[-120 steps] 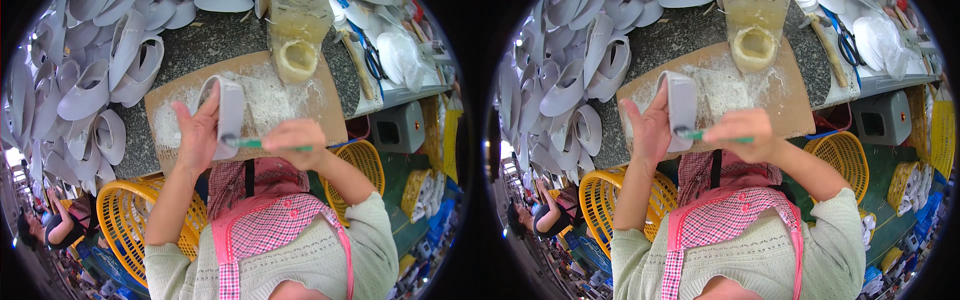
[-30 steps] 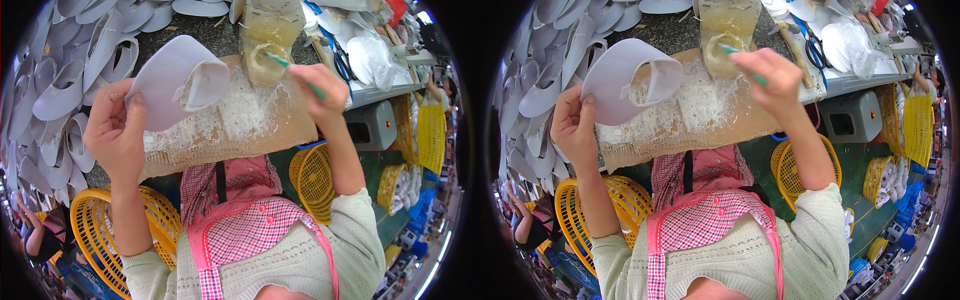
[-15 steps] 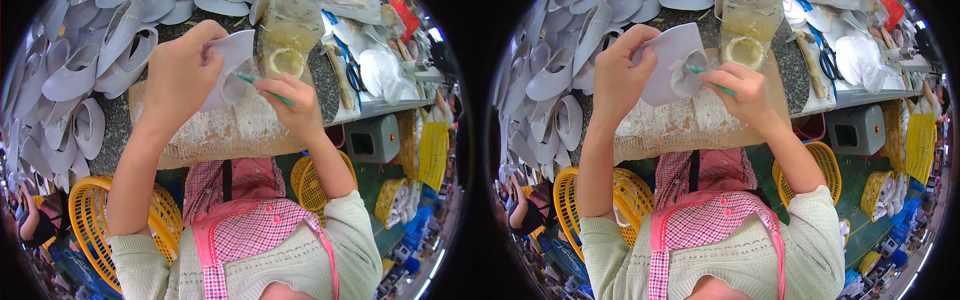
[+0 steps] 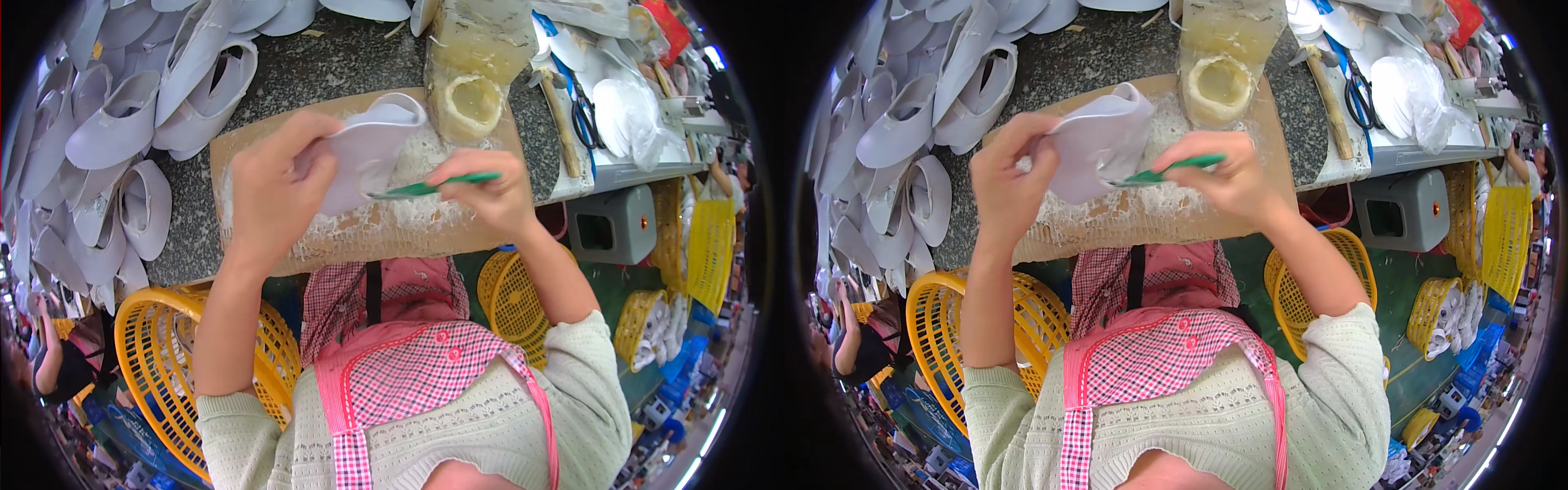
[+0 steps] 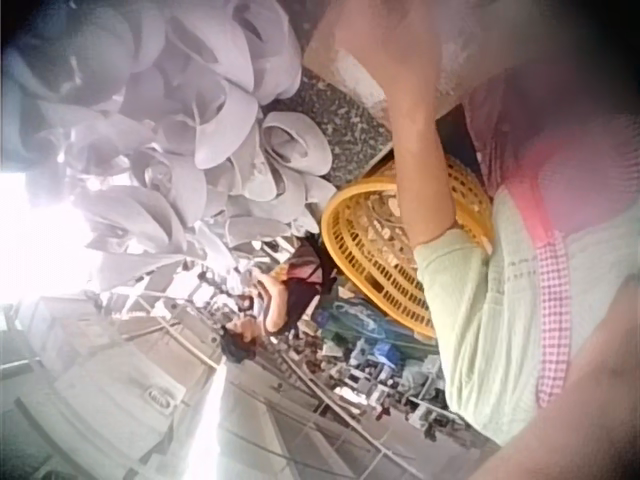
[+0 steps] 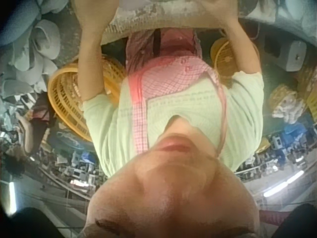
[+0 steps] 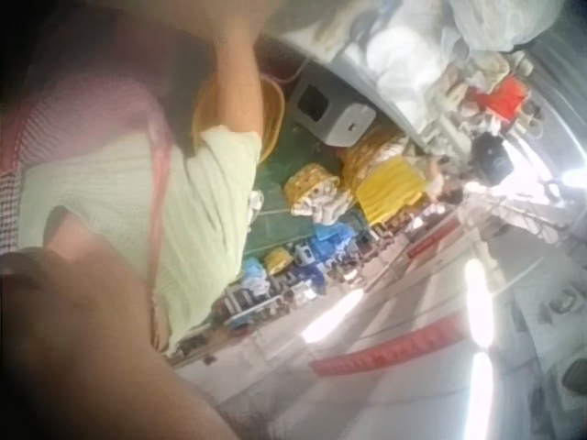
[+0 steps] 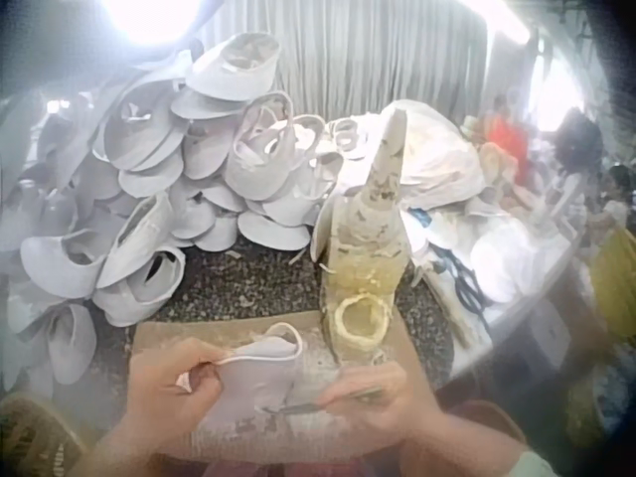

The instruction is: Applying glue to the interior and edges of shoe upper components using a brush and placing them in a basket.

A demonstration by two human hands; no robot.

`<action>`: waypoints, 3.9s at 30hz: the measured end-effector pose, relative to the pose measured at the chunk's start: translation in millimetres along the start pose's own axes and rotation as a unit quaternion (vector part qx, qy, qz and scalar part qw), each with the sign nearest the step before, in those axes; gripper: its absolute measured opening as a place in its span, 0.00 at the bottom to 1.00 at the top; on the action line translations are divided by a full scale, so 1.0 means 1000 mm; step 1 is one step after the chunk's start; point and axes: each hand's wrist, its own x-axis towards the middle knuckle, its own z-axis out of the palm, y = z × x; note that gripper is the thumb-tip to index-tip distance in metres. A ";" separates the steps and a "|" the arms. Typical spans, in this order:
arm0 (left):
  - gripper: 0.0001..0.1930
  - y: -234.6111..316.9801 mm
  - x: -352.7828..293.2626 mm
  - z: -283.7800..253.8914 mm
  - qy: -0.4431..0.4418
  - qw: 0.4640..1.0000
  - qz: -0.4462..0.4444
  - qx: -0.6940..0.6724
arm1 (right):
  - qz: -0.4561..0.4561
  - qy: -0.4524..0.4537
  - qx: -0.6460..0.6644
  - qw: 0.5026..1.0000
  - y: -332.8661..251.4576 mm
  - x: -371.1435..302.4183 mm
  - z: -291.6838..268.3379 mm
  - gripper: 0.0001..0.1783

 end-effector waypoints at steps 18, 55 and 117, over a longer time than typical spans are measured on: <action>0.10 0.020 -0.045 0.031 -0.252 0.733 0.508 0.376 | 0.168 0.251 0.163 0.939 -0.013 -0.034 -0.037 0.06; 0.15 -0.061 -0.119 0.004 -0.094 0.946 0.267 0.159 | -0.107 -0.061 -0.062 0.990 -0.004 0.038 0.061 0.11; 0.09 0.144 0.083 -0.341 0.255 0.849 0.298 -0.354 | 0.198 0.265 0.360 0.872 0.012 -0.075 0.008 0.07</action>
